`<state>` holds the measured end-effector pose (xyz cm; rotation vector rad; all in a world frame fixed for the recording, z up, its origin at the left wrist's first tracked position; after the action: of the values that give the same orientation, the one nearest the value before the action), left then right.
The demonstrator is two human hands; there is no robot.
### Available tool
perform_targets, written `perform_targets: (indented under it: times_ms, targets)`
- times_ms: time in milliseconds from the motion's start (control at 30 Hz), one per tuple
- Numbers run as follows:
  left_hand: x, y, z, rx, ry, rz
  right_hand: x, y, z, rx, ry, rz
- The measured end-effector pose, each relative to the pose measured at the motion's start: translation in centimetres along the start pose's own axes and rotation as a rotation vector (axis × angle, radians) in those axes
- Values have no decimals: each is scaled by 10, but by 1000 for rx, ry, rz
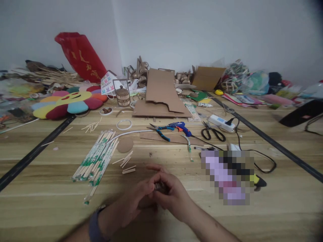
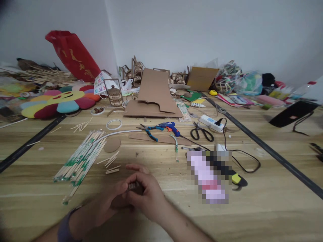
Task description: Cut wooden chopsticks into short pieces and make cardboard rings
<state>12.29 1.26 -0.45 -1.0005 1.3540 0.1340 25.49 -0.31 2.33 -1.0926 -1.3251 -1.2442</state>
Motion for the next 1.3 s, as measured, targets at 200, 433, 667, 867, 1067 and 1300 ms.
perform_targets:
  times_ms: [200, 433, 667, 867, 1067, 1300]
  targets:
    - [-14, 6, 1, -83, -184, 275, 5, 16, 2, -128, 152, -162]
    - [-31, -1, -4, -157, -405, 841, 5, 14, 1, -284, 285, -323]
    - [-30, -5, -7, -176, -466, 1071, 8, 16, 2, -245, 270, -262]
    - [-33, -7, -9, -183, -453, 1131, 8, 15, 1, -193, 278, -236]
    - [-33, -6, -10, -200, -440, 1144, 11, 14, -1, -192, 336, -303]
    - [-29, -2, -9, -228, -424, 1091, 6, 13, 1, -202, 337, -367]
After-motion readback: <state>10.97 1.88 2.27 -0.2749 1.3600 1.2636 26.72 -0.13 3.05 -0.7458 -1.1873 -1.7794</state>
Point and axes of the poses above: each hand's wrist, its own z-axis towards the middle knuckle, its own y-axis out of the back of the hand, x = y × z, the point moved 3 cm from there along z, towards the middle knuckle, and after that the axes turned 11 degrees about -y, right-handed, at the moved point
